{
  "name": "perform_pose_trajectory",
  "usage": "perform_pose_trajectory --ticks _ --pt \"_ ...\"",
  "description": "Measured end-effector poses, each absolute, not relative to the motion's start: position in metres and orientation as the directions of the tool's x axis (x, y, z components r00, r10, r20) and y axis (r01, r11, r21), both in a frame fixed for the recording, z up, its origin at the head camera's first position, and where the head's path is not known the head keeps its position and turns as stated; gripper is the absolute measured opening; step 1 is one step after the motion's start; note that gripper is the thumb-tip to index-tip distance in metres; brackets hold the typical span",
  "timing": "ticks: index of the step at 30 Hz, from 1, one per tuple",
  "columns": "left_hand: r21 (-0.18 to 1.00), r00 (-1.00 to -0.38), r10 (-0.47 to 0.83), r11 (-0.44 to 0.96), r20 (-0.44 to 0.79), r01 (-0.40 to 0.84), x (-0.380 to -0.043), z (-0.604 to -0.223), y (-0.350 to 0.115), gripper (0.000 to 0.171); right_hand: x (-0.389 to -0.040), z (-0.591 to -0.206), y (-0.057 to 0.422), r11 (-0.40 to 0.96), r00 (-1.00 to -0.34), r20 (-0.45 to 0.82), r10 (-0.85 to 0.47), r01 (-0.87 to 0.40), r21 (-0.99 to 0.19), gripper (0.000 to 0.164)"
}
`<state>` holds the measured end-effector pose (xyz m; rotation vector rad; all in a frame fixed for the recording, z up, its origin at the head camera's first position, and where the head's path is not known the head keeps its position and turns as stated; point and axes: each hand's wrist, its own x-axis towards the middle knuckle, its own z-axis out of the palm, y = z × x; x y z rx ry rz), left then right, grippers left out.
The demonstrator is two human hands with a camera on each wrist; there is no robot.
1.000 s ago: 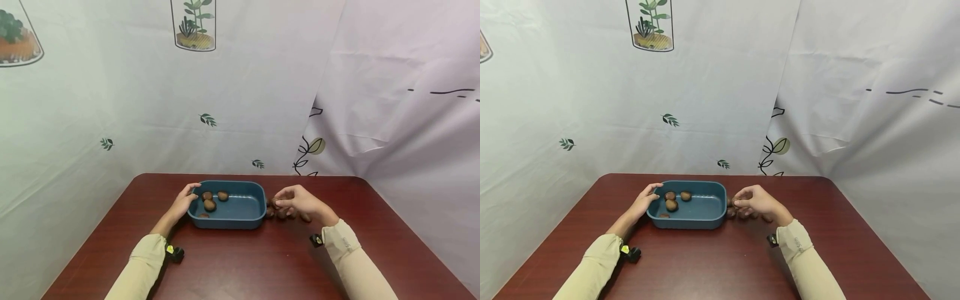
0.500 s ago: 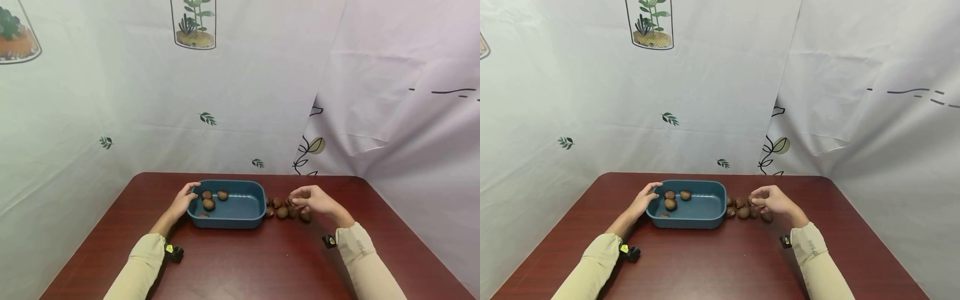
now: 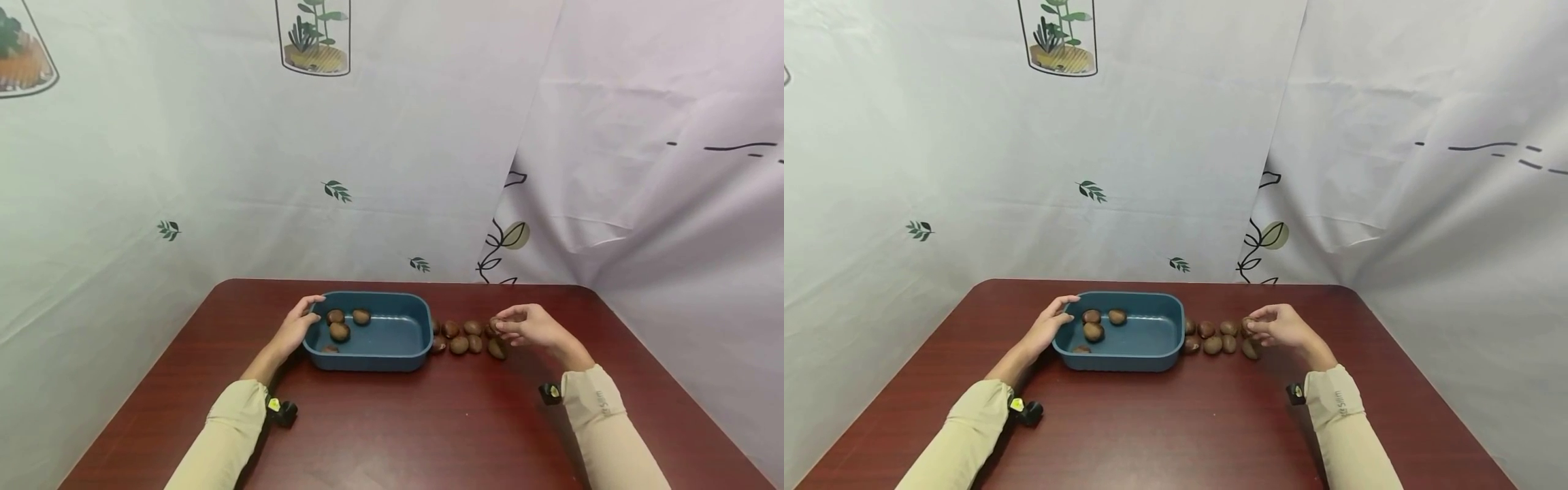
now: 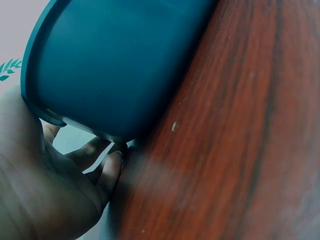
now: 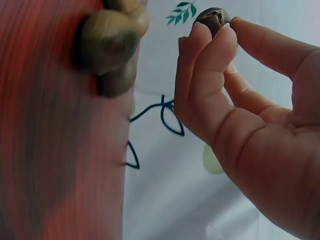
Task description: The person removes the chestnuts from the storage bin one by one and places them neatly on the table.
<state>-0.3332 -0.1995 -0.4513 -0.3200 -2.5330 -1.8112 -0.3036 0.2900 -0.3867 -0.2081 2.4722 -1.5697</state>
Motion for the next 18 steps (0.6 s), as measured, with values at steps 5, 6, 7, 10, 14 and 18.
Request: perform_pose_trajectory --ticks 5,6,7,10,14,18 --pt "0.935 -0.979 0.160 0.313 0.123 0.168 -0.333 -0.449 -0.199 0.041 -0.303 -0.388 0.300 0.411 -0.970 -0.128 -0.205 0.033 -0.911 0.037" --pt "0.935 -0.979 0.161 0.311 0.123 0.168 -0.333 -0.449 -0.199 0.041 -0.303 -0.389 0.302 0.411 -0.971 -0.136 -0.196 0.044 -0.911 0.036" --pt "0.935 -0.979 0.160 0.310 0.124 0.169 -0.333 -0.449 -0.199 0.041 -0.303 -0.390 0.303 0.416 -0.971 -0.140 -0.192 0.049 -0.908 0.036" --pt "0.937 -0.979 0.160 0.304 0.127 0.171 -0.332 -0.448 -0.199 0.042 -0.303 -0.394 0.307 0.433 -0.972 -0.164 -0.170 0.076 -0.898 0.033" --pt "0.937 -0.977 0.169 0.303 0.128 0.175 -0.333 -0.448 -0.199 0.043 -0.303 -0.400 0.312 0.470 -0.973 -0.183 -0.137 0.099 -0.877 0.032" --pt "0.933 -0.977 0.172 0.313 0.127 0.176 -0.334 -0.449 -0.200 0.042 -0.303 -0.405 0.316 0.489 -0.974 -0.199 -0.113 0.119 -0.864 0.029"
